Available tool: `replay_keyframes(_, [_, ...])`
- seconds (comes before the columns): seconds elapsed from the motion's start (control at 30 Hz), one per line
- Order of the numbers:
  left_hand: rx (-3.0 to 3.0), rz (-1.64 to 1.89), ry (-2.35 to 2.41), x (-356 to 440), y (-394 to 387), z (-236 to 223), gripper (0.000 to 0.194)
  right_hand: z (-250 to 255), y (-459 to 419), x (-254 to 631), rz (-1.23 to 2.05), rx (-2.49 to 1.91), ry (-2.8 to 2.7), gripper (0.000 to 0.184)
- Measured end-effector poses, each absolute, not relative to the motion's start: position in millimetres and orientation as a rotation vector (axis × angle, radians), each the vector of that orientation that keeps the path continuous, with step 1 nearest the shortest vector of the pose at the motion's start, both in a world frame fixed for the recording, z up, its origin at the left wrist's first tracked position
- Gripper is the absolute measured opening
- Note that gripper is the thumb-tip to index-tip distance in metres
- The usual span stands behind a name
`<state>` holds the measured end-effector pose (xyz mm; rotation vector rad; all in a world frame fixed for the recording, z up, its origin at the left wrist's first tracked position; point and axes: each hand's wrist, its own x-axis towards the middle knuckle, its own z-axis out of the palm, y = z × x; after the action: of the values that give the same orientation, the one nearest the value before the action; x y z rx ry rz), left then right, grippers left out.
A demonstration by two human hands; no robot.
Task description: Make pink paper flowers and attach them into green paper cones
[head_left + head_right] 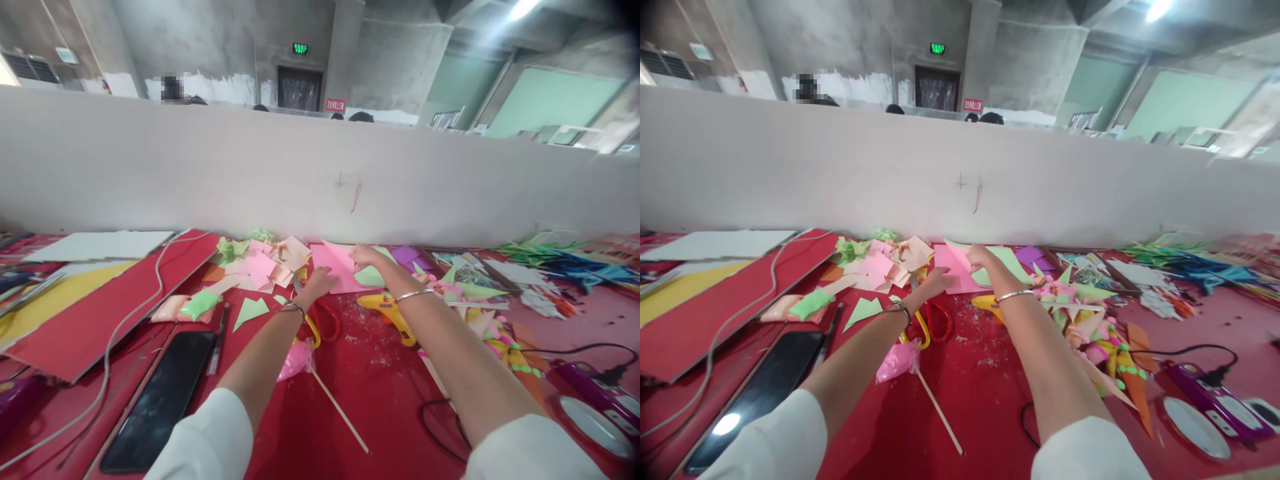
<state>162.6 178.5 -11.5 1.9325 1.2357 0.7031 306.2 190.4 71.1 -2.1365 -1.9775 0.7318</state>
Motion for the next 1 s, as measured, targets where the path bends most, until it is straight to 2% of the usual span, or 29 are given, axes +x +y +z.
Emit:
replay_keyframes(0.2, [1.273, 0.817, 1.095, 188.3, 199.0, -11.5, 0.031, 65.5, 193.0, 306.4, 1.058, -2.11, -1.962, 0.03])
replay_keyframes(0.37, [0.939, 0.89, 0.977, 212.3, 200.8, -20.4, 0.031, 65.2, 188.2, 303.7, 1.229, -1.984, -1.949, 0.029])
replay_keyframes(0.43, [0.847, 0.934, 0.951, 218.3, 199.1, -22.1, 0.031, 65.3, 187.0, 304.8, 1.257, -1.967, -1.912, 0.034])
replay_keyframes(0.57, [0.723, 0.997, 0.904, 221.0, 195.7, -22.4, 0.032, 63.3, 188.7, 310.5, 1.271, -1.996, -1.825, 0.045])
replay_keyframes(1.0, [0.711, 1.055, 0.753, 214.1, 193.5, -35.9, 0.031, 63.1, 190.3, 310.5, 1.443, -1.917, -1.758, 0.027])
